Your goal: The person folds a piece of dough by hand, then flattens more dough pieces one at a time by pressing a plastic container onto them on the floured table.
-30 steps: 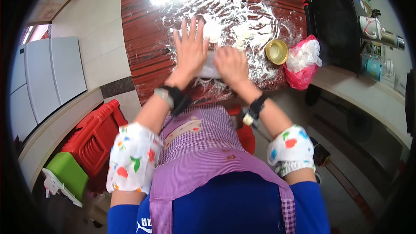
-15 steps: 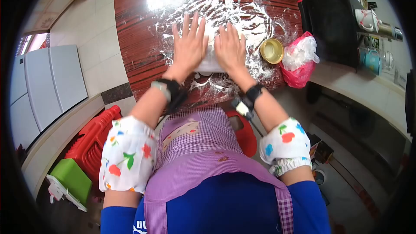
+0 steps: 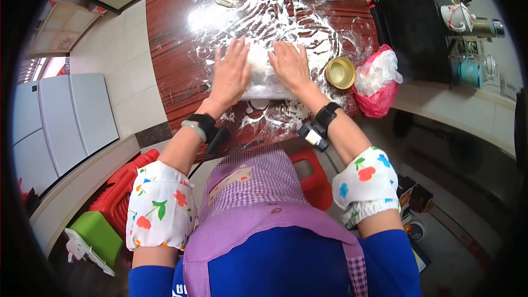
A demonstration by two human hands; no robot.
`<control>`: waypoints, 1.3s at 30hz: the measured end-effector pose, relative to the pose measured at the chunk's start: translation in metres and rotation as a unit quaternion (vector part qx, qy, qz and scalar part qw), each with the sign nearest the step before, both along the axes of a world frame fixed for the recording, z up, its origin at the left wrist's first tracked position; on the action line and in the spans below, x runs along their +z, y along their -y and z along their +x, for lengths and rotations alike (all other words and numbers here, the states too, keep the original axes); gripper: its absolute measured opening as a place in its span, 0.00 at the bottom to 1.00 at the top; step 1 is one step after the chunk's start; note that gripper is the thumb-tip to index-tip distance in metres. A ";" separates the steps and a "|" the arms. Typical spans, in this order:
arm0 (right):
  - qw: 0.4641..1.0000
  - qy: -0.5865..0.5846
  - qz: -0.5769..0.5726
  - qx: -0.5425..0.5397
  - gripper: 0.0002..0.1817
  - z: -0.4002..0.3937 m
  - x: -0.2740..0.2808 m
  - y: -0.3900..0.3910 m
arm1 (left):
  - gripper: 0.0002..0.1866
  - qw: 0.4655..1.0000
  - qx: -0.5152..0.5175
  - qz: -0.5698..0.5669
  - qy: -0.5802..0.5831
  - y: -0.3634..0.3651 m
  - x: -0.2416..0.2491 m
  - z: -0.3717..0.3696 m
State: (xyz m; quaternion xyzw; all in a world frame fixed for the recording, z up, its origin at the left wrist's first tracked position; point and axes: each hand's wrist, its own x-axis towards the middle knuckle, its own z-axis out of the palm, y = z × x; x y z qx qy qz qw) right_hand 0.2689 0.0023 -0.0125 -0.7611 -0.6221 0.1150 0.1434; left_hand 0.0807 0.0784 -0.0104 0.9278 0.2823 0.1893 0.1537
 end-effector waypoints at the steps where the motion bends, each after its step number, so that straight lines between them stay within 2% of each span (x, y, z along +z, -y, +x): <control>1: 1.000 -0.005 -0.003 -0.003 0.25 -0.004 0.004 0.007 | 0.23 0.998 0.019 -0.026 0.060 0.005 -0.004 -0.020; 2: 1.000 -0.012 0.002 0.024 0.28 -0.007 0.008 0.014 | 0.21 0.990 0.041 -0.053 0.120 0.014 -0.003 -0.041; 3: 0.998 -0.018 0.006 0.053 0.32 -0.011 0.011 0.022 | 0.20 0.992 0.042 0.000 0.117 0.026 -0.002 -0.063; 4: 0.998 -0.021 0.000 0.055 0.32 -0.017 0.017 0.029 | 0.20 0.996 0.008 -0.010 0.088 0.037 -0.003 -0.087; 6: 0.985 0.081 0.071 0.136 0.43 -0.025 0.030 0.041 | 0.20 0.997 -0.028 -0.017 0.063 0.049 -0.017 -0.114; 7: 0.985 0.068 0.057 0.150 0.53 -0.026 0.028 0.046 | 0.20 0.994 -0.102 -0.036 0.023 0.053 -0.023 -0.117; 8: 0.984 0.071 0.057 0.154 0.53 -0.025 0.024 0.047 | 0.20 0.983 -0.175 -0.055 -0.018 0.056 -0.030 -0.119; 10: 0.975 0.087 -0.124 0.161 0.54 -0.022 0.015 0.050 | 0.21 0.977 -0.198 -0.058 -0.047 0.059 -0.038 -0.105; 12: 0.980 0.067 -0.106 0.151 0.55 -0.012 0.018 0.051 | 0.25 0.975 -0.218 0.009 -0.043 0.057 -0.037 -0.081; 13: 0.992 0.001 -0.104 0.078 0.56 -0.008 0.025 0.050 | 0.26 0.972 -0.215 0.012 -0.095 0.058 -0.040 -0.074; 14: 0.993 -0.063 -0.100 0.004 0.56 -0.001 0.030 0.050 | 0.26 0.973 -0.212 0.012 -0.092 0.057 -0.044 -0.069; 15: 0.994 -0.079 -0.058 -0.043 0.57 0.013 0.015 0.055 | 0.27 0.970 -0.224 0.009 -0.089 0.057 -0.047 -0.065; 16: 0.995 -0.075 -0.059 -0.040 0.57 0.020 0.022 0.057 | 0.27 0.968 -0.236 0.006 -0.086 0.058 -0.050 -0.062; 18: 0.970 -0.172 -0.066 -0.158 0.57 0.029 0.035 0.067 | 0.29 0.966 -0.236 0.006 -0.103 0.065 -0.052 -0.062; 20: 0.965 -0.206 -0.043 -0.157 0.57 0.033 0.024 0.080 | 0.30 0.971 -0.206 0.005 -0.121 0.076 -0.052 -0.063; 22: 0.986 -0.083 -0.061 -0.132 0.56 0.029 0.019 0.092 | 0.30 0.976 -0.190 0.033 -0.106 0.090 -0.052 -0.057; 23: 0.986 -0.061 -0.080 -0.131 0.54 0.016 0.031 0.092 | 0.30 0.980 -0.164 0.005 -0.111 0.099 -0.048 -0.053; 25: 0.992 -0.097 0.006 -0.074 0.50 0.002 0.023 0.097 | 0.27 0.988 -0.130 -0.029 -0.074 0.109 -0.043 -0.048; 26: 0.995 -0.077 0.041 -0.052 0.48 -0.006 0.025 0.096 | 0.27 0.991 -0.114 -0.015 -0.065 0.113 -0.052 -0.047; 27: 0.996 -0.079 0.004 -0.048 0.46 -0.012 0.021 0.095 | 0.29 0.990 -0.111 -0.022 -0.079 0.114 -0.056 -0.047; 28: 0.992 -0.118 -0.048 -0.023 0.52 -0.014 0.024 0.091 | 0.28 0.991 -0.114 -0.032 -0.060 0.112 -0.056 -0.047; 29: 0.993 -0.054 0.096 0.033 0.53 -0.015 -0.004 0.101 | 0.26 0.993 -0.104 -0.015 -0.050 0.111 -0.057 -0.047; 30: 0.993 -0.069 0.088 0.033 0.55 -0.020 -0.003 0.098 | 0.23 0.991 -0.117 -0.039 -0.056 0.107 -0.044 -0.046; 32: 0.996 -0.047 0.060 0.038 0.59 -0.027 0.004 0.095 | 0.22 0.994 -0.106 -0.004 -0.032 0.107 -0.039 -0.048; 33: 0.997 -0.046 0.052 0.035 0.60 -0.032 0.001 0.092 | 0.21 0.991 -0.119 -0.056 -0.033 0.104 -0.032 -0.052; 35: 0.998 -0.012 0.048 0.039 0.60 -0.039 0.008 0.093 | 0.20 0.992 -0.124 -0.009 0.011 0.101 -0.028 -0.068; 39: 0.998 0.027 0.020 0.059 0.58 -0.055 0.011 0.097 | 0.20 0.994 -0.094 -0.045 0.042 0.087 -0.018 -0.082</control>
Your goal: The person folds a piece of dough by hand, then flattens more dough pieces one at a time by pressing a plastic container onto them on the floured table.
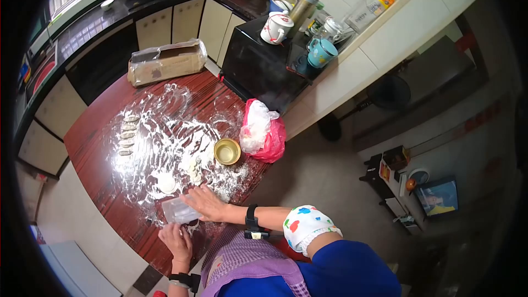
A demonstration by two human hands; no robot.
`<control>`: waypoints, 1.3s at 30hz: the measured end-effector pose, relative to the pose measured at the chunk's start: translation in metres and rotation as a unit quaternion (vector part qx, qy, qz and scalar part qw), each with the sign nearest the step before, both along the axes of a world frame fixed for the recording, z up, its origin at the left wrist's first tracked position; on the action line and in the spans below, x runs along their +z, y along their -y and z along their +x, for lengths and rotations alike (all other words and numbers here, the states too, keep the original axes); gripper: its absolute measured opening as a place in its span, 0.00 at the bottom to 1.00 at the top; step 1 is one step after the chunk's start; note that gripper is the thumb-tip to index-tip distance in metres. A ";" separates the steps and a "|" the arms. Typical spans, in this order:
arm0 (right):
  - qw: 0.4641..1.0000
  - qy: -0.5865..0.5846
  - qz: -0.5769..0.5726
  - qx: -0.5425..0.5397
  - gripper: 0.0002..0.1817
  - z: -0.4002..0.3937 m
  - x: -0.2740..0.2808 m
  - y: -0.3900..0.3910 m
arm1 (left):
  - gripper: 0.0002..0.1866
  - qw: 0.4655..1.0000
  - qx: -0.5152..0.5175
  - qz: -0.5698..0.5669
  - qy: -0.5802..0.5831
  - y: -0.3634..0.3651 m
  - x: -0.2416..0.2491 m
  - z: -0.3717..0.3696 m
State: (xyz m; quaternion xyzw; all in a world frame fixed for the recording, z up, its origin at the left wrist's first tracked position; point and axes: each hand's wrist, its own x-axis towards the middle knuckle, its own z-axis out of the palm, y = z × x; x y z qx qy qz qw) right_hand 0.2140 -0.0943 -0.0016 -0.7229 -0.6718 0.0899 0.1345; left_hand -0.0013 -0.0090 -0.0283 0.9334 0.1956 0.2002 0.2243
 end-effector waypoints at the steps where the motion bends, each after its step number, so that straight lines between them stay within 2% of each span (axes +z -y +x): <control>1: 1.000 0.000 0.004 -0.005 0.58 -0.004 -0.002 0.002 | 0.19 0.997 0.062 0.021 0.044 -0.005 0.004 0.012; 2: 1.000 0.019 0.020 0.006 0.57 -0.007 -0.003 0.005 | 0.19 0.988 0.124 0.040 0.088 -0.010 0.007 0.024; 3: 0.999 0.037 0.035 0.018 0.57 -0.010 -0.005 0.006 | 0.19 0.988 0.120 0.042 0.087 -0.015 0.013 0.036; 4: 0.999 0.043 -0.001 0.026 0.52 -0.011 0.004 0.008 | 0.18 0.993 0.104 0.029 0.050 -0.021 0.019 0.050; 5: 0.999 0.043 -0.001 0.026 0.52 -0.012 0.004 0.010 | 0.18 0.996 0.091 0.014 0.013 -0.024 0.022 0.060; 7: 0.998 0.014 0.067 -0.013 0.45 -0.018 0.002 0.016 | 0.20 0.996 0.072 0.025 -0.039 -0.020 0.016 0.066; 8: 0.995 0.012 0.092 -0.034 0.34 -0.019 0.003 0.017 | 0.21 0.995 0.060 0.045 -0.065 -0.016 0.013 0.066; 9: 0.996 0.007 0.087 -0.035 0.34 -0.020 0.000 0.018 | 0.22 0.992 0.049 0.063 -0.092 -0.011 0.011 0.064; 11: 0.996 0.002 0.045 -0.079 0.26 -0.019 -0.013 0.017 | 0.23 0.993 0.053 0.044 -0.093 -0.008 0.006 0.065; 12: 0.993 0.059 0.048 -0.085 0.21 -0.010 -0.023 0.005 | 0.24 0.993 0.059 0.054 -0.085 -0.011 0.003 0.070; 13: 0.990 0.102 0.048 -0.082 0.17 0.002 -0.023 -0.016 | 0.27 0.984 0.058 0.076 -0.148 -0.024 -0.001 0.080; 14: 0.994 0.081 0.061 -0.045 0.11 0.023 -0.028 -0.028 | 0.29 0.980 0.085 0.107 -0.145 -0.037 -0.013 0.094; 15: 0.995 0.073 0.004 -0.070 0.07 0.038 -0.005 -0.045 | 0.30 0.977 0.091 0.102 -0.161 -0.054 0.007 0.111; 16: 0.986 0.047 -0.089 -0.129 0.09 0.049 0.009 -0.067 | 0.28 0.985 0.115 0.078 -0.098 -0.070 0.011 0.125; 17: 0.983 0.088 -0.077 -0.139 0.10 0.054 -0.006 -0.073 | 0.29 0.979 0.147 0.088 -0.114 -0.079 0.003 0.133; 19: 0.987 0.074 0.054 -0.131 0.13 0.039 -0.005 -0.053 | 0.30 0.969 0.186 0.084 -0.140 -0.065 0.010 0.127; 21: 0.994 0.011 -0.022 -0.109 0.22 0.008 0.006 -0.012 | 0.31 0.981 0.135 0.017 -0.137 -0.033 0.016 0.090; 22: 0.994 0.049 0.007 -0.092 0.26 -0.012 0.000 0.014 | 0.30 0.989 0.088 0.022 -0.118 -0.014 0.017 0.067; 23: 0.992 0.092 0.038 -0.075 0.31 -0.026 -0.006 0.034 | 0.31 0.993 0.072 -0.026 -0.087 0.003 0.024 0.047; 25: 0.996 0.080 0.001 -0.041 0.35 -0.034 -0.004 0.045 | 0.32 0.997 0.022 -0.036 -0.067 0.011 0.006 0.026; 26: 0.995 0.072 0.013 -0.066 0.33 -0.024 -0.012 0.030 | 0.32 0.994 0.042 -0.052 -0.082 -0.001 0.013 0.043; 27: 0.991 0.087 0.012 -0.097 0.30 -0.007 -0.022 0.009 | 0.31 0.993 0.067 -0.006 -0.094 -0.020 0.009 0.063; 28: 0.989 0.079 -0.033 -0.120 0.26 0.013 -0.007 -0.019 | 0.31 0.990 0.090 0.037 -0.107 -0.041 0.005 0.086; 29: 0.981 0.141 0.006 -0.130 0.24 0.032 -0.023 -0.034 | 0.31 0.984 0.130 0.046 -0.113 -0.060 0.012 0.110; 30: 0.978 0.085 0.028 -0.188 0.22 0.051 -0.019 -0.059 | 0.30 0.977 0.192 0.038 -0.086 -0.075 0.006 0.128; 31: 0.984 0.067 0.011 -0.168 0.20 0.061 -0.007 -0.071 | 0.30 0.969 0.217 0.020 -0.113 -0.083 0.007 0.135; 33: 0.989 0.078 0.045 -0.116 0.19 0.049 -0.014 -0.059 | 0.29 0.975 0.190 0.030 -0.108 -0.071 -0.001 0.121; 34: 0.992 0.072 0.024 -0.099 0.20 0.034 -0.012 -0.042 | 0.29 0.981 0.167 0.000 -0.102 -0.055 0.003 0.101; 36: 0.994 0.086 -0.015 -0.063 0.30 -0.004 -0.012 0.009 | 0.31 0.989 0.092 -0.007 -0.114 -0.015 0.017 0.059; 37: 0.997 0.057 -0.024 -0.048 0.34 -0.020 -0.003 0.030 | 0.33 0.994 0.078 -0.030 -0.071 0.007 0.011 0.036; 39: 0.997 0.065 -0.041 -0.014 0.35 -0.031 0.000 0.043 | 0.33 0.997 0.041 -0.039 -0.056 0.024 -0.004 0.014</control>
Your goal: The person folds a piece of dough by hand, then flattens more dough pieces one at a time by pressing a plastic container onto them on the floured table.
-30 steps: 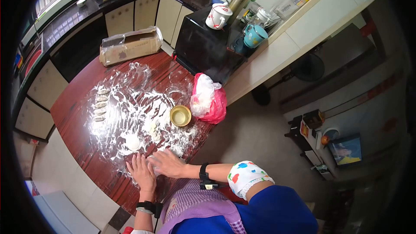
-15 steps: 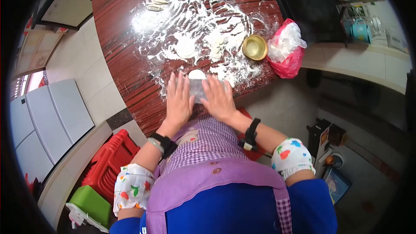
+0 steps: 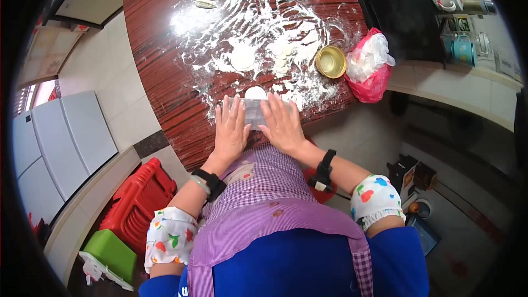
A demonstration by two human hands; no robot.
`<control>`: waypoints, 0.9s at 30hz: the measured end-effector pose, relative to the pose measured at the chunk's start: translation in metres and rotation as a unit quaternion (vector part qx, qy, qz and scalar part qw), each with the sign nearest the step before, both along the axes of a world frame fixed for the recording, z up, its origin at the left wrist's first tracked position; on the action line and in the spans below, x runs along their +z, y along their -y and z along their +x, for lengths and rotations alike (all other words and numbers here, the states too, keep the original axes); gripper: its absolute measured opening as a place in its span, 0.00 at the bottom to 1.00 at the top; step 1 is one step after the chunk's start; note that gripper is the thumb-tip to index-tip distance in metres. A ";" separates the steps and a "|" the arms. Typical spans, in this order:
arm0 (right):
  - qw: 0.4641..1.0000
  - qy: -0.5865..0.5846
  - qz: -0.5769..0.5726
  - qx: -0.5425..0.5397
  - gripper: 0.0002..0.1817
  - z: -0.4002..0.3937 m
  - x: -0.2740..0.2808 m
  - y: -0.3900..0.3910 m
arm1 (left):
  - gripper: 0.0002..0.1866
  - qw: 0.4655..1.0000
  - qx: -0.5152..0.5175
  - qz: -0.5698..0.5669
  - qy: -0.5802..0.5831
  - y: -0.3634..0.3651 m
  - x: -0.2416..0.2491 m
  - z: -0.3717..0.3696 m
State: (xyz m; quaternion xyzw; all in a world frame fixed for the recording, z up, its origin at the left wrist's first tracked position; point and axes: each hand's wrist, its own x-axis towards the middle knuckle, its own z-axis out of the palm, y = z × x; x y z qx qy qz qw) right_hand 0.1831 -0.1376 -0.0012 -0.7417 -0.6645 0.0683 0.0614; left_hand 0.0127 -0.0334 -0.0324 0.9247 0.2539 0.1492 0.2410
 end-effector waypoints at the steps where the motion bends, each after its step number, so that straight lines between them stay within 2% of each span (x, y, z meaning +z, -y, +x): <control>1: 0.999 0.023 0.032 -0.001 0.33 0.007 -0.006 -0.009 | 0.33 1.000 0.000 -0.001 -0.001 -0.007 0.000 0.008; 3: 0.997 0.059 -0.001 -0.050 0.30 0.041 -0.009 -0.058 | 0.34 0.997 0.040 0.066 -0.016 -0.041 0.001 0.049; 4: 0.995 0.072 0.022 -0.059 0.26 0.061 -0.011 -0.076 | 0.32 0.996 0.049 0.060 -0.034 -0.062 0.011 0.070; 5: 0.990 0.050 0.095 -0.092 0.24 0.082 -0.015 -0.099 | 0.29 0.994 0.071 0.075 -0.025 -0.082 0.016 0.090; 6: 0.989 0.053 0.105 -0.087 0.24 0.089 -0.006 -0.107 | 0.27 0.992 0.114 0.049 -0.022 -0.096 0.014 0.102; 8: 0.992 -0.074 0.025 -0.096 0.24 0.098 0.005 -0.119 | 0.25 0.977 0.196 0.028 0.074 -0.108 0.022 0.100; 10: 0.991 -0.092 0.042 -0.091 0.27 0.088 0.009 -0.106 | 0.21 0.948 0.248 -0.131 0.152 -0.103 0.038 0.063; 12: 0.996 -0.072 0.022 -0.044 0.31 0.080 0.022 -0.097 | 0.14 0.934 0.277 -0.137 0.177 -0.079 0.033 0.031; 13: 0.995 -0.088 -0.010 -0.039 0.42 0.081 0.017 -0.096 | 0.12 0.930 0.285 -0.152 0.175 -0.066 0.014 0.017; 14: 0.995 -0.087 -0.007 -0.038 0.42 0.082 0.019 -0.097 | 0.10 0.935 0.274 -0.158 0.160 -0.055 0.000 0.008; 17: 0.990 -0.115 -0.084 -0.021 0.57 0.085 0.020 -0.091 | 0.09 0.904 0.282 -0.294 0.132 -0.033 -0.017 0.005; 19: 0.987 -0.142 -0.079 -0.011 0.57 0.094 0.016 -0.082 | 0.09 0.894 0.286 -0.322 0.127 -0.027 -0.032 0.007; 21: 0.983 -0.167 -0.072 0.001 0.58 0.101 0.016 -0.075 | 0.08 0.916 0.261 -0.285 0.104 -0.026 -0.036 0.011; 24: 0.984 -0.150 -0.092 0.044 0.61 0.098 0.024 -0.061 | 0.08 0.912 0.260 -0.307 0.079 -0.027 -0.028 0.017; 26: 0.990 -0.072 -0.107 0.050 0.62 0.089 0.017 -0.054 | 0.08 0.909 0.263 -0.316 0.072 -0.027 -0.025 0.020; 27: 0.992 -0.106 -0.058 0.033 0.60 0.086 0.009 -0.051 | 0.08 0.905 0.267 -0.325 0.064 -0.026 -0.025 0.021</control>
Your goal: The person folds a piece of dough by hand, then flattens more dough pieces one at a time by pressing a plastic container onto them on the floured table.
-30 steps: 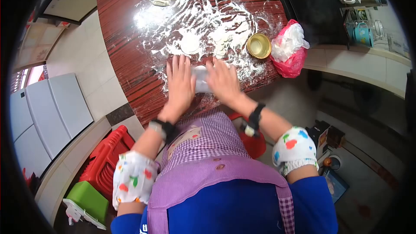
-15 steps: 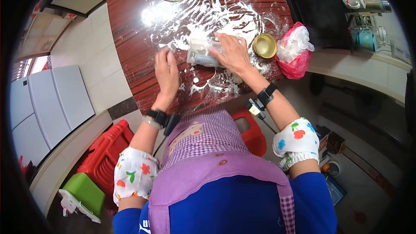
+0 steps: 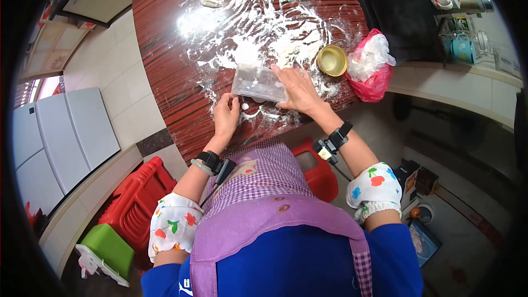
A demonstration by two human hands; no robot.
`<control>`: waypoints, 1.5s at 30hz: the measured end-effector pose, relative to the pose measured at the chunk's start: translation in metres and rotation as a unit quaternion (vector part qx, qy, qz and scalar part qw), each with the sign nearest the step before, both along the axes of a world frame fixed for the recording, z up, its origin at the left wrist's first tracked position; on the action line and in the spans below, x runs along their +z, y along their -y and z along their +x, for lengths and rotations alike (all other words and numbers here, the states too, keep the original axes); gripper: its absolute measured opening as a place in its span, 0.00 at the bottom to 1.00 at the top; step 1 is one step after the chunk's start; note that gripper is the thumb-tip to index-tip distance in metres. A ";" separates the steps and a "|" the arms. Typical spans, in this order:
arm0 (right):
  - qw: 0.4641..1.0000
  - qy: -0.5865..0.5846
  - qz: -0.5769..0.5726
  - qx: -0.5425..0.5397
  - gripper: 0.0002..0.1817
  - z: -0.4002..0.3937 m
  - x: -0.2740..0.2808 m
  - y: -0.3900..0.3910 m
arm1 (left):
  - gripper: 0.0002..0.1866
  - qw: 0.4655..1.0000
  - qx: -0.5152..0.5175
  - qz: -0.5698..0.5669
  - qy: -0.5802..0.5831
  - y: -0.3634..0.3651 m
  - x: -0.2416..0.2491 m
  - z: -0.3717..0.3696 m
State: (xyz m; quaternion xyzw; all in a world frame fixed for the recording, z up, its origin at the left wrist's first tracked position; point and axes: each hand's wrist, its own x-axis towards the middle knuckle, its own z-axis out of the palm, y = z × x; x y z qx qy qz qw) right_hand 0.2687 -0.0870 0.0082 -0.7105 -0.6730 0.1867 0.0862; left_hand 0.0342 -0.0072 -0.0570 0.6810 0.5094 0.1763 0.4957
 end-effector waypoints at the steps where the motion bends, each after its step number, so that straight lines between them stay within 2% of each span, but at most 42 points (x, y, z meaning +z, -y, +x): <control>1: 1.000 0.001 0.000 0.000 0.60 0.001 0.003 0.000 | 0.08 1.000 0.000 0.000 0.001 0.001 -0.003 0.002; 3: 0.992 -0.095 -0.028 -0.081 0.57 0.006 0.010 -0.001 | 0.07 0.995 -0.024 0.094 0.014 0.000 -0.011 0.009; 4: 0.992 -0.096 -0.028 -0.080 0.57 0.011 0.008 0.003 | 0.10 0.999 -0.026 0.042 0.017 -0.001 -0.008 0.014; 5: 0.969 -0.201 -0.008 -0.145 0.56 0.018 0.006 0.008 | 0.10 0.999 -0.025 0.042 0.017 -0.002 -0.006 0.020; 6: 0.930 -0.303 0.012 -0.208 0.55 0.025 0.003 0.014 | 0.12 0.991 -0.054 0.125 -0.017 -0.003 -0.004 0.026; 7: 0.930 -0.303 0.010 -0.208 0.55 0.027 0.009 0.018 | 0.14 0.974 -0.082 0.206 -0.050 -0.004 -0.002 0.033; 9: 0.802 -0.501 -0.011 -0.325 0.53 0.029 0.024 0.028 | 0.16 0.974 -0.091 0.194 -0.073 -0.005 0.005 0.044; 12: 0.767 -0.543 -0.007 -0.343 0.49 0.026 0.019 0.049 | 0.13 0.964 -0.134 0.185 -0.139 -0.007 0.011 0.049; 14: 0.726 -0.582 -0.009 -0.365 0.46 0.020 0.018 0.060 | 0.11 0.969 -0.111 0.184 -0.122 -0.005 0.004 0.049; 18: 0.684 -0.624 0.003 -0.378 0.47 0.008 0.010 0.071 | 0.08 0.984 -0.087 0.139 -0.071 -0.004 -0.006 0.044; 20: 0.767 -0.522 -0.003 -0.373 0.50 0.003 0.000 0.076 | 0.07 0.995 0.002 -0.078 0.068 -0.010 0.005 0.042; 21: 0.766 -0.523 -0.002 -0.374 0.50 0.002 -0.005 0.076 | 0.07 0.995 0.000 -0.077 0.067 -0.013 0.011 0.039; 22: 0.867 -0.355 0.012 -0.350 0.52 0.001 -0.010 0.076 | 0.08 0.997 0.019 -0.048 0.055 -0.015 0.024 0.035; 23: 0.934 -0.174 0.024 -0.312 0.55 -0.002 -0.013 0.075 | 0.08 0.998 0.038 -0.019 0.043 -0.016 0.032 0.029; 24: 0.932 -0.168 0.019 -0.321 0.58 -0.004 -0.014 0.072 | 0.09 0.985 -0.073 0.158 -0.002 -0.015 0.034 0.022; 25: 0.932 -0.167 0.019 -0.321 0.58 -0.004 -0.013 0.068 | 0.09 0.985 -0.073 0.158 -0.002 -0.016 0.034 0.021; 26: 0.938 -0.148 0.017 -0.314 0.58 -0.004 -0.011 0.065 | 0.10 0.935 -0.214 0.283 0.006 -0.016 0.033 0.020; 27: 0.943 -0.128 0.015 -0.307 0.58 -0.004 -0.008 0.063 | 0.12 0.849 -0.348 0.397 0.015 -0.015 0.031 0.020; 28: 0.943 -0.126 0.014 -0.307 0.58 -0.005 -0.005 0.061 | 0.16 0.818 -0.370 0.441 0.005 -0.013 0.023 0.023; 29: 0.939 -0.143 0.000 -0.311 0.58 -0.005 -0.001 0.060 | 0.16 0.819 -0.369 0.440 0.007 -0.015 0.015 0.025; 32: 0.932 -0.167 -0.022 -0.320 0.58 -0.002 -0.001 0.060 | 0.16 0.772 -0.433 0.464 -0.017 -0.025 0.000 0.030; 33: 0.929 -0.177 -0.026 -0.325 0.58 -0.004 -0.002 0.061 | 0.16 0.775 -0.432 0.462 -0.019 -0.027 -0.002 0.030; 35: 0.920 -0.212 -0.018 -0.330 0.58 -0.005 -0.006 0.063 | 0.13 0.751 -0.463 0.470 -0.012 -0.034 0.002 0.031; 37: 0.909 -0.243 -0.008 -0.338 0.58 -0.006 -0.004 0.064 | 0.12 0.746 -0.447 0.493 -0.013 -0.037 0.007 0.033; 39: 0.860 -0.355 -0.010 -0.368 0.58 -0.007 0.003 0.063 | 0.12 0.773 -0.454 0.442 0.026 -0.039 0.014 0.034; 40: 0.859 -0.356 -0.010 -0.368 0.58 -0.007 0.001 0.064 | 0.12 0.773 -0.455 0.442 0.025 -0.039 0.019 0.034; 42: 0.870 -0.330 0.001 -0.366 0.57 -0.007 -0.006 0.067 | 0.09 0.847 -0.405 0.326 0.108 -0.038 0.028 0.035; 43: 0.869 -0.332 0.002 -0.366 0.57 -0.008 -0.006 0.067 | 0.09 0.847 -0.406 0.326 0.108 -0.036 0.027 0.032; 44: 0.908 -0.257 0.002 -0.332 0.58 -0.010 -0.005 0.066 | 0.08 0.937 -0.296 0.097 0.157 -0.033 0.024 0.027; 45: 0.938 -0.181 0.002 -0.295 0.59 -0.012 -0.005 0.064 | 0.06 0.957 -0.163 -0.139 0.195 -0.033 0.022 0.023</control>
